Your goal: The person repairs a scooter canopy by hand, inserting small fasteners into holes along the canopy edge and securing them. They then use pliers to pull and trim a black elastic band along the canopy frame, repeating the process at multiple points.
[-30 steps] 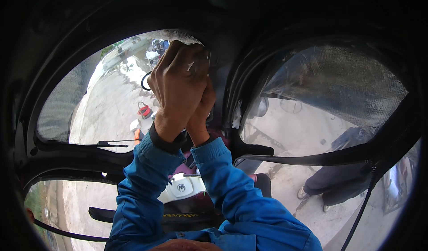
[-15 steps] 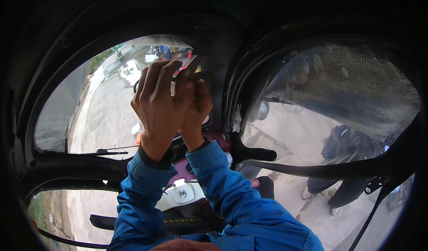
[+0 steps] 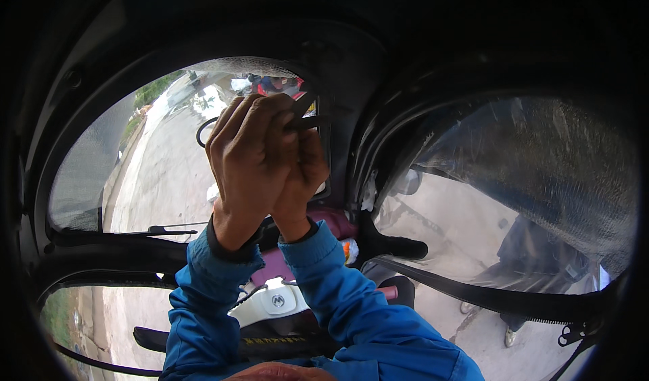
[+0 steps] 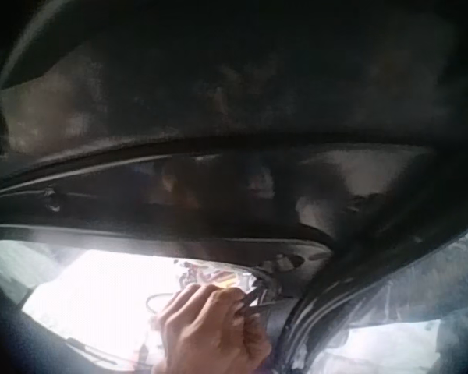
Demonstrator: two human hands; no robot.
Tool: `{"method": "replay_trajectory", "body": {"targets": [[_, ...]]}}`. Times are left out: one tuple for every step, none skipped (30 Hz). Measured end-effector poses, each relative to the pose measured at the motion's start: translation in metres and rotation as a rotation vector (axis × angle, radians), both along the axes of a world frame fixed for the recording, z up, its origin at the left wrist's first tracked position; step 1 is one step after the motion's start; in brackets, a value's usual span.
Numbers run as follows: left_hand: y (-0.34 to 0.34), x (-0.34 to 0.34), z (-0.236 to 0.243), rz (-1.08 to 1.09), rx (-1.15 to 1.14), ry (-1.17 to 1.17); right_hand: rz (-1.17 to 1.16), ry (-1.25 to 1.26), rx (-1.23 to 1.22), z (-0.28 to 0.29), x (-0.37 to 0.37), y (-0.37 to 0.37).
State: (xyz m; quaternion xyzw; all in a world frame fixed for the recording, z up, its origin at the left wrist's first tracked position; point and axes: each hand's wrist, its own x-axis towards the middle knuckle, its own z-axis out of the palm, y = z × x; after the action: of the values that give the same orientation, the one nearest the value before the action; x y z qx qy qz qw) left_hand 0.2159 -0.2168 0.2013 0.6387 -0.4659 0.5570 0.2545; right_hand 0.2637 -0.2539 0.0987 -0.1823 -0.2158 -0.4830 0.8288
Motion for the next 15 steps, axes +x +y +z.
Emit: {"method": "replay_trajectory", "body": {"targets": [[0.0, -0.001, 0.0, 0.003, 0.002, -0.002, 0.047, -0.016, 0.002, 0.0, 0.0, 0.0], [0.0, -0.002, 0.001, 0.004, 0.006, -0.008, 0.093, -0.03, 0.005, -0.001, -0.001, 0.0], [0.0, -0.003, 0.002, 0.006, 0.006, -0.011, 0.194, -0.053, 0.016, -0.001, -0.002, 0.0], [0.0, -0.004, 0.002, 0.009, 0.007, -0.04, 0.265, -0.036, 0.037, -0.002, -0.002, 0.0], [0.0, -0.004, 0.003, 0.014, 0.003, -0.068, 0.182, -0.001, -0.023, -0.003, -0.002, -0.001], [0.001, -0.004, 0.004, 0.027, -0.002, -0.084, 0.073, 0.067, -0.079, -0.004, -0.002, -0.001], [0.001, -0.003, 0.004, 0.028, 0.01, -0.095, 0.04, 0.087, -0.139, -0.006, -0.001, -0.004], [0.0, -0.002, 0.004, 0.041, 0.028, -0.092, 0.058, 0.09, -0.135, -0.009, -0.001, -0.005], [0.0, -0.001, 0.004, 0.056, 0.034, -0.095, 0.157, 0.045, -0.137, -0.011, -0.001, -0.01], [-0.001, 0.001, 0.003, 0.06, 0.015, -0.088, 0.183, 0.058, -0.135, -0.015, -0.001, -0.012], [-0.003, 0.004, 0.003, 0.06, -0.006, -0.088, 0.062, 0.072, -0.228, -0.018, -0.002, -0.015], [-0.005, 0.007, 0.002, 0.055, -0.023, -0.084, -0.138, 0.154, -0.307, -0.022, -0.004, -0.016], [-0.006, 0.009, 0.0, 0.05, -0.043, -0.083, -0.341, 0.212, -0.391, -0.024, -0.006, -0.018], [-0.008, 0.011, -0.002, 0.023, -0.07, -0.069, -0.33, 0.257, -0.39, -0.026, -0.01, -0.018], [-0.01, 0.012, -0.005, -0.001, -0.098, -0.057, -0.317, 0.282, -0.391, -0.028, -0.014, -0.018]]}}
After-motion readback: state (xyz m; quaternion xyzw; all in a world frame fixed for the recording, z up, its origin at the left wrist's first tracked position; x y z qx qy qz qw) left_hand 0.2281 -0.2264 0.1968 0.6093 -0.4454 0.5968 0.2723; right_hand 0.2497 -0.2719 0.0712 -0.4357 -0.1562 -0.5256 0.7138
